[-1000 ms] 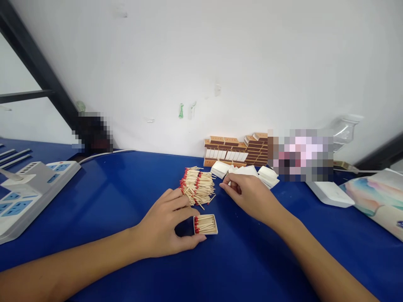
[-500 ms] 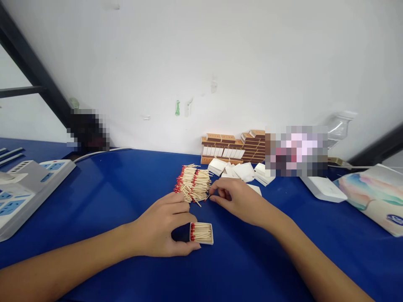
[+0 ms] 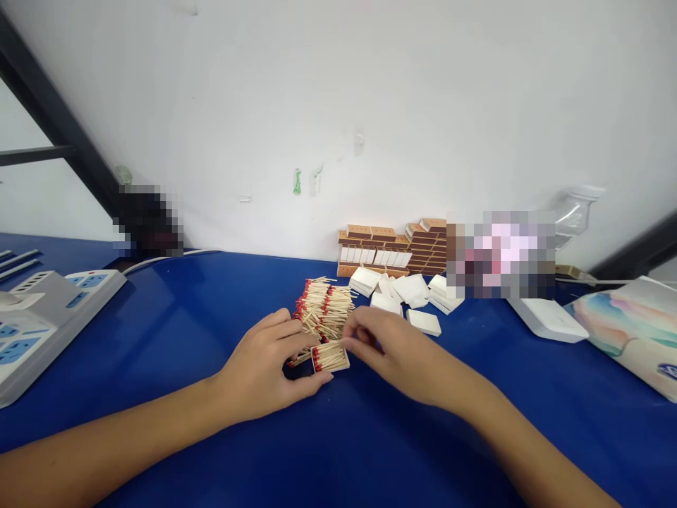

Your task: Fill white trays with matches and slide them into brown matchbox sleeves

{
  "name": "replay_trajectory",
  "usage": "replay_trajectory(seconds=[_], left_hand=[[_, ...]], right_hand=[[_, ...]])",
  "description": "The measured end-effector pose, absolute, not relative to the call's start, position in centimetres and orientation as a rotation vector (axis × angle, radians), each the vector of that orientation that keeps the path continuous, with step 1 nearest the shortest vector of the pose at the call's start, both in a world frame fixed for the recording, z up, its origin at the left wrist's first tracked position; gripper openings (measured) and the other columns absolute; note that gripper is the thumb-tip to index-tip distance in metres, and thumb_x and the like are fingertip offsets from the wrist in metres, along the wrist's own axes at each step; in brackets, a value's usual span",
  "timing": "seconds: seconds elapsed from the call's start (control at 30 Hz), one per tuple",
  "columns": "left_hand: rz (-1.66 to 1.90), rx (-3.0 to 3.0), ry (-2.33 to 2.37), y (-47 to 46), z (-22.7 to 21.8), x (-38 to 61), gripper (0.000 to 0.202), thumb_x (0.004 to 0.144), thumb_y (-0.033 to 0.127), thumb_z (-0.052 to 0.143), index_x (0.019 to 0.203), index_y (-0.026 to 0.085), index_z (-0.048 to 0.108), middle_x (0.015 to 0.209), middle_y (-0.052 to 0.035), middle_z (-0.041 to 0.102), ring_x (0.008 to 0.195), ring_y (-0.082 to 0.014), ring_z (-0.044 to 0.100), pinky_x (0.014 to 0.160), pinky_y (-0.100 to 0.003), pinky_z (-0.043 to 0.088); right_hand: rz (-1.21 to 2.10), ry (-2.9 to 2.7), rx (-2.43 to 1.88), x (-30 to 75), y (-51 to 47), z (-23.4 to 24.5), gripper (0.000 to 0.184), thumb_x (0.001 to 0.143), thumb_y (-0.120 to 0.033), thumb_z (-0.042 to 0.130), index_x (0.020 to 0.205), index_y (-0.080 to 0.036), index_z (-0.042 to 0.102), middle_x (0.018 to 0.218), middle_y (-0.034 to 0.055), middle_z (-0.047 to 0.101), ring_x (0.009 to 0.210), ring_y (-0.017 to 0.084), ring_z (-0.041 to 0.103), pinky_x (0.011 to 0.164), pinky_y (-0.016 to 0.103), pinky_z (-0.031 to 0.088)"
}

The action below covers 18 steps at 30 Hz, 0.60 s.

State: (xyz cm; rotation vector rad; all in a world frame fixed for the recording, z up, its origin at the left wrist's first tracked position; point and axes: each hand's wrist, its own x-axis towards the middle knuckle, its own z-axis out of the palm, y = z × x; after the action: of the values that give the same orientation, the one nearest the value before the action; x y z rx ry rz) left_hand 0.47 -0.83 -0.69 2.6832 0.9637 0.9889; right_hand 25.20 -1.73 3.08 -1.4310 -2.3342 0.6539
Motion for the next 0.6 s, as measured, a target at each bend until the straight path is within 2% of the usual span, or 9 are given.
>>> replay_trajectory(seconds=[0.2,0.47,0.6], left_hand=[[0.949,2.699,0.884,-0.8,-0.6,0.5,0.026,0.085,0.043,0.080,0.091,0.018,0.075,0.088,-0.0048,0.071,0.082,-0.0221,0.059,0.074,-0.038,0.049],[0.939,2.716,0.826,-0.7,-0.6,0.5,0.027,0.085,0.042,0.081,0.094,0.018,0.076,0.085,-0.0040,0.070,0.084,-0.0227,0.060,0.076,-0.039,0.050],[0.970,2.702,0.832,-0.8,-0.5,0.5,0.025,0.084,0.041,0.082,0.095,0.019,0.076,0.090,-0.0052,0.072,0.087,-0.0233,0.062,0.078,-0.040,0.052]], right_hand=[[0.670,-2.472,-1.321,23.6,-2.7,2.3,0.013,0.105,-0.025,0.053,0.093,-0.022,0.058,0.092,0.0028,0.065,0.075,0.017,0.058,0.067,0.029,0.042],[0.647,-2.461,-1.270,23.8,-2.5,2.4,0.016,0.103,-0.020,0.055,0.087,-0.022,0.058,0.085,0.0000,0.063,0.069,0.014,0.055,0.063,0.027,0.039],[0.499,-2.368,-1.269,23.8,-2.2,2.4,0.016,0.102,-0.027,0.057,0.087,-0.022,0.064,0.072,-0.0007,0.059,0.062,0.014,0.050,0.059,0.028,0.038]])
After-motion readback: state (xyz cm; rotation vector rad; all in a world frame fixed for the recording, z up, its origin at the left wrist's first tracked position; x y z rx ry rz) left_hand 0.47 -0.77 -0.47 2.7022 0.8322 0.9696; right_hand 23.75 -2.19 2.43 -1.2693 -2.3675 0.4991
